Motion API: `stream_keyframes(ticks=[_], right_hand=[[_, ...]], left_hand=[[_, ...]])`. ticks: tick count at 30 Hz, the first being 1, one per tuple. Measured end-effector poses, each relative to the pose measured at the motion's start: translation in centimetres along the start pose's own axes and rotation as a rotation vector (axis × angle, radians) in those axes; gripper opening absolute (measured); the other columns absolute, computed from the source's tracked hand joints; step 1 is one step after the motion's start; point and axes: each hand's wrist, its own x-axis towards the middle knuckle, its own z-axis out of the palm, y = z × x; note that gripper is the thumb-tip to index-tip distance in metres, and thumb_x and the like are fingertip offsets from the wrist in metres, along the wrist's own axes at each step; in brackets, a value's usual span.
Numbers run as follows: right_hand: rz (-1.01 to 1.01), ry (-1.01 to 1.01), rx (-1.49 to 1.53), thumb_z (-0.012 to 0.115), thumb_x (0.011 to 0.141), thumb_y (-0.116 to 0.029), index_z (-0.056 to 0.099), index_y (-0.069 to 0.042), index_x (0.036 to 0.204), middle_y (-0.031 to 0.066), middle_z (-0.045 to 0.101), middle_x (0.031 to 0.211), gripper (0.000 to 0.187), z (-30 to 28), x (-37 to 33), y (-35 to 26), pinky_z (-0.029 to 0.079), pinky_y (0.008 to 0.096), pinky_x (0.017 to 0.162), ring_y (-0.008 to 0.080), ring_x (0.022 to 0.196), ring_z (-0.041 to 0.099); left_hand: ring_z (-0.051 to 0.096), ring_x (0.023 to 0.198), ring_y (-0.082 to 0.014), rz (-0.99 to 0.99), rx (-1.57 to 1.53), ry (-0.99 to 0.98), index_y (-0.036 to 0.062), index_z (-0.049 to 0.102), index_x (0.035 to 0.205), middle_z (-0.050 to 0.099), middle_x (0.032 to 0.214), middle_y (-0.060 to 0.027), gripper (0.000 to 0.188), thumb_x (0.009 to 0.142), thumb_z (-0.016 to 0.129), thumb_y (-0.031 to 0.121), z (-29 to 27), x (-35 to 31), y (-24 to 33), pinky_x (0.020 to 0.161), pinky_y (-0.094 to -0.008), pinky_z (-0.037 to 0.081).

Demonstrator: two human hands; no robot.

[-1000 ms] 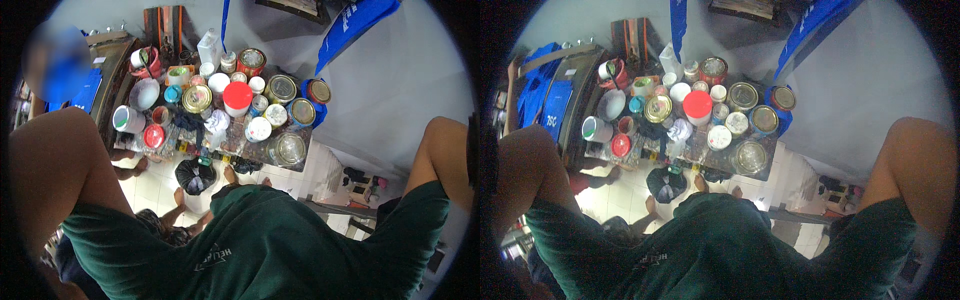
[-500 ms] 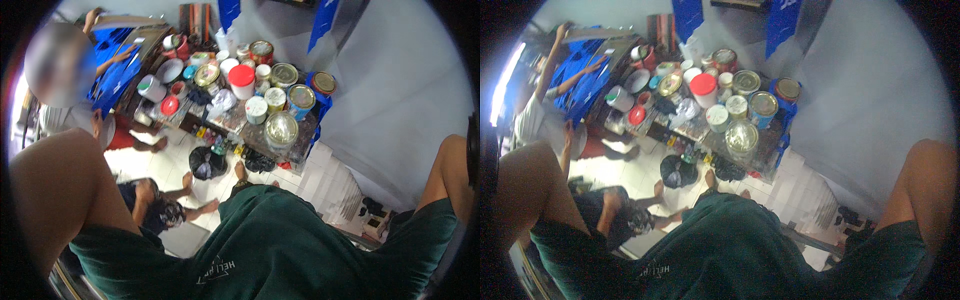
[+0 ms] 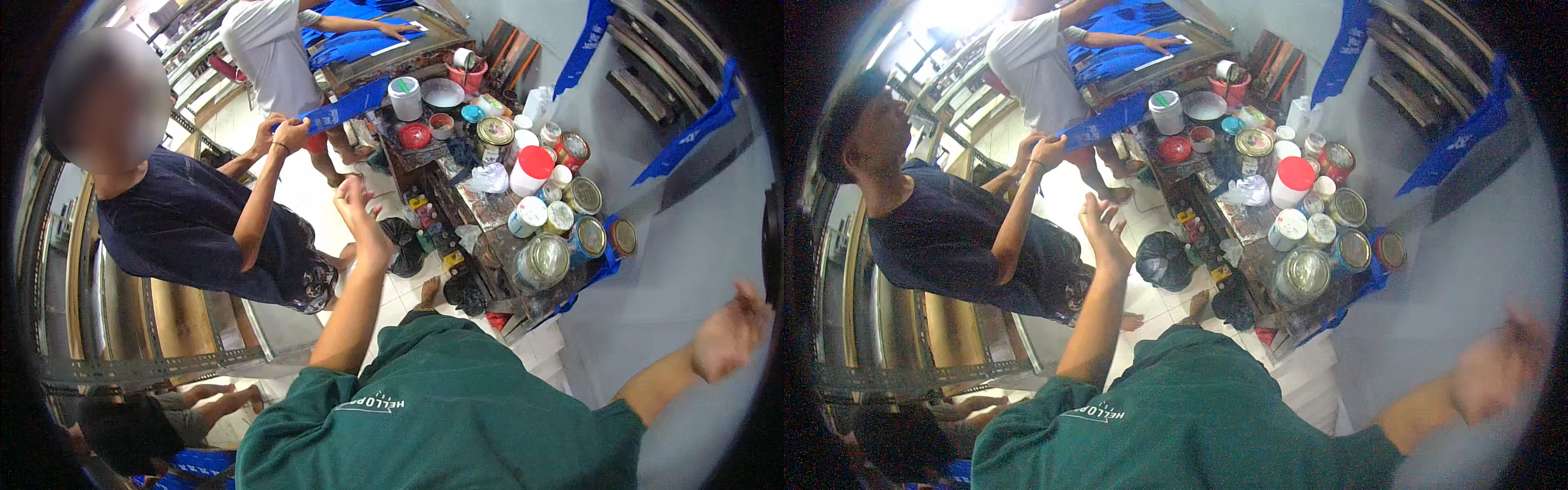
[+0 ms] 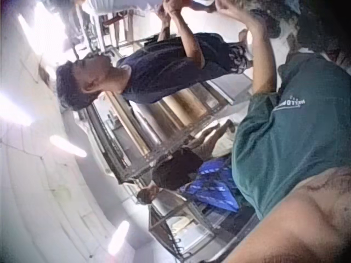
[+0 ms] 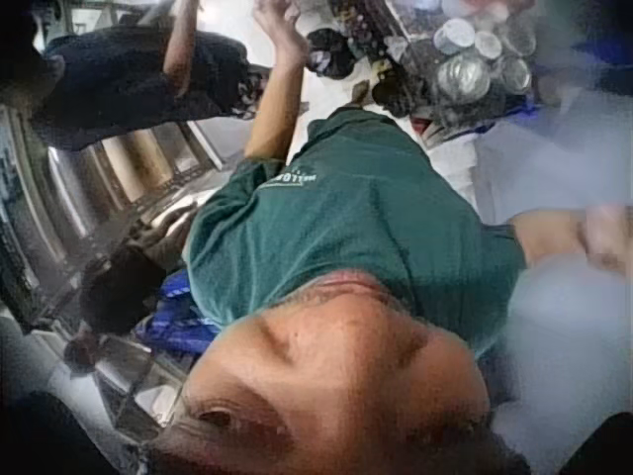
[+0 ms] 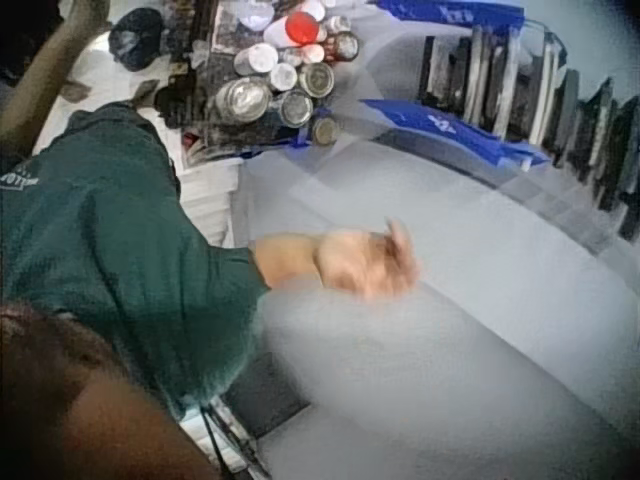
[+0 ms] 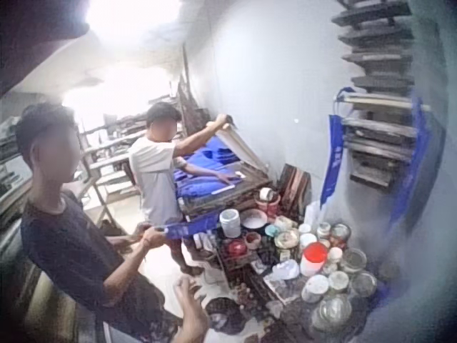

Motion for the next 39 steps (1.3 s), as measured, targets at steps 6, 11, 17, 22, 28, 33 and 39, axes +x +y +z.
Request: stream_keyframes(ticks=[6,11,17,22,28,33,39], right_hand=[[0.420,-0.096,-0.114,0.040,0.091,-0.039,0.043,0.008,0.122,0.0169,0.057,0.096,0.056,5.2,-7.4,2.7,0.040,0.0350,0.083,0.0236,0.090,0.054],[0.578,-0.157,-0.038,0.045,0.091,-0.035,0.047,0.007,0.119,0.0128,0.059,0.092,0.050,7.4,-10.8,1.5,0.042,0.0326,0.080,0.0196,0.085,0.055],[0.709,-0.235,-0.076,0.051,0.088,-0.033,0.051,0.005,0.116,0.0110,0.059,0.092,0.047,7.2,-12.7,0.3,0.043,0.0323,0.081,0.0176,0.086,0.055],[0.875,-0.232,0.024,0.059,0.085,-0.023,0.056,0.000,0.113,0.0079,0.061,0.094,0.037,7.7,-14.9,0.6,0.042,0.0295,0.081,0.0152,0.088,0.055],[1.061,-0.412,0.120,0.059,0.085,-0.018,0.059,-0.003,0.109,0.0060,0.062,0.091,0.028,11.8,-18.1,-0.1,0.044,0.0284,0.077,0.0139,0.086,0.058],[1.286,-1.006,0.467,0.058,0.086,-0.024,0.055,-0.002,0.114,0.0094,0.060,0.101,0.036,18.9,-22.9,-3.9,0.048,0.0300,0.077,0.0164,0.086,0.059],[1.344,-0.582,0.589,0.046,0.091,-0.041,0.028,0.005,0.133,0.0156,0.045,0.121,0.065,31.8,-30.6,-6.5,0.028,0.0351,0.101,0.0224,0.116,0.041]], left_hand=[[0.028,0.124,-0.0262,-0.235,0.010,0.139,0.0095,0.027,0.132,0.026,0.137,-0.0092,0.091,0.070,0.057,0.069,-2.3,8.7,-1.0,0.091,-0.0470,0.031],[0.041,0.113,-0.0221,-0.328,-0.098,0.215,0.0092,0.038,0.125,0.047,0.118,-0.0085,0.076,0.077,0.049,0.067,-3.1,5.8,-1.9,0.090,-0.0485,0.035],[0.050,0.103,-0.0317,-0.080,0.117,0.515,-0.0053,0.042,0.118,0.048,0.117,-0.0201,0.067,0.092,0.031,0.055,-4.6,0.6,-2.7,0.080,-0.0477,0.046],[0.054,0.085,-0.0256,0.309,0.512,0.245,-0.0090,0.048,0.099,0.054,0.093,-0.0186,0.061,0.094,0.032,0.049,-7.4,0.0,-5.7,0.072,-0.0391,0.047],[0.053,0.071,-0.0213,0.234,0.467,-0.207,-0.0059,0.051,0.102,0.057,0.082,-0.0112,0.058,0.096,0.027,0.047,-3.5,-1.3,-2.9,0.069,-0.0338,0.043],[0.055,0.100,-0.0274,-0.132,-0.120,0.029,0.0126,0.033,0.130,0.050,0.118,-0.0127,0.059,0.093,0.020,0.056,-4.8,0.8,-5.6,0.082,-0.0429,0.045],[0.049,0.110,-0.0258,-0.121,-0.283,0.182,0.0098,0.033,0.130,0.046,0.124,-0.0124,0.063,0.091,0.023,0.059,-4.8,-6.3,-6.5,0.088,-0.0390,0.043]])
